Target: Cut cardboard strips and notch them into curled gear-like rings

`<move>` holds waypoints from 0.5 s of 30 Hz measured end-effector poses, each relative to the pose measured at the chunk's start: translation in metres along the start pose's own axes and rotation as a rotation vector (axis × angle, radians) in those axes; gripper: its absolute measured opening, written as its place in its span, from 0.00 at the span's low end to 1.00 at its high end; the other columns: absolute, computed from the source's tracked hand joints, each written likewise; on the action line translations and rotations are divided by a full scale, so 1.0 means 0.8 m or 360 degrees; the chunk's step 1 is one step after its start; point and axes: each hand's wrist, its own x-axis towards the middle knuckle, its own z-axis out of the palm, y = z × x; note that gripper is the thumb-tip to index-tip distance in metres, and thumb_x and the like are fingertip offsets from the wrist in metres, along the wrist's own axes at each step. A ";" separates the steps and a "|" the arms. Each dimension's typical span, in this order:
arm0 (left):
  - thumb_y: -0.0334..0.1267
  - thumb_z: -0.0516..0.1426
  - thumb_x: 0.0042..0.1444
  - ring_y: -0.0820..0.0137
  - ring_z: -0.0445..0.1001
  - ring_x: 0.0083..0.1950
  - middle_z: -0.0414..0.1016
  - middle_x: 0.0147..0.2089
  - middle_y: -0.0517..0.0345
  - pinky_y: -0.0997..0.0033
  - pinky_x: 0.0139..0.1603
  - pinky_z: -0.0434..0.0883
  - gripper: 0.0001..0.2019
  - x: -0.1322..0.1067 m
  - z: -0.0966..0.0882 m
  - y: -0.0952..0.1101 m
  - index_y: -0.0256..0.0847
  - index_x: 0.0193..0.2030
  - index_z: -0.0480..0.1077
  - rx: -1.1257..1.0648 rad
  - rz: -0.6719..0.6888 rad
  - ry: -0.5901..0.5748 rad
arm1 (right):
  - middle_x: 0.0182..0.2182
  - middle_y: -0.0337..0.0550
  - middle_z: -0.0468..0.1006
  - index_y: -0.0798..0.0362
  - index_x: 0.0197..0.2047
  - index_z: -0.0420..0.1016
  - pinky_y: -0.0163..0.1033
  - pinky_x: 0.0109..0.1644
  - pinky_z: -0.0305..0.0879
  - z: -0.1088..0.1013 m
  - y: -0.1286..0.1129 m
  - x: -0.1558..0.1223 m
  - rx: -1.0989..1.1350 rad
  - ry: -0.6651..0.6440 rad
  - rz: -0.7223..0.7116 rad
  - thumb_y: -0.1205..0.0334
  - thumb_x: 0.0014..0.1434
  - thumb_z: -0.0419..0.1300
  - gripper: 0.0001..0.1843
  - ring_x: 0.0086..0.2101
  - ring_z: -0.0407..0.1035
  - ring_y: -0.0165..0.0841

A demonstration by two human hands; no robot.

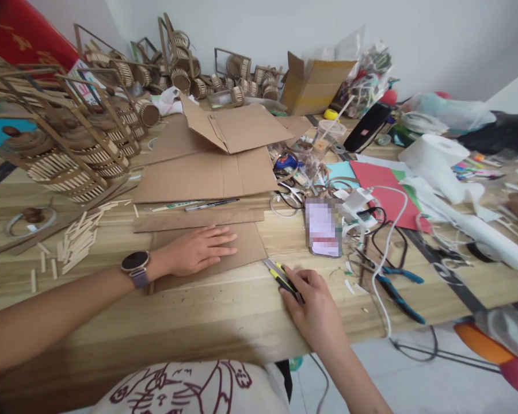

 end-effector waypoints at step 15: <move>0.44 0.41 0.72 0.65 0.48 0.75 0.54 0.73 0.64 0.57 0.73 0.45 0.21 0.008 0.007 0.001 0.52 0.68 0.60 -0.0034 -0.0146 0.0076 | 0.40 0.51 0.75 0.54 0.54 0.77 0.49 0.48 0.70 0.002 0.003 0.021 -0.0067 0.0030 -0.0010 0.55 0.61 0.57 0.22 0.42 0.71 0.44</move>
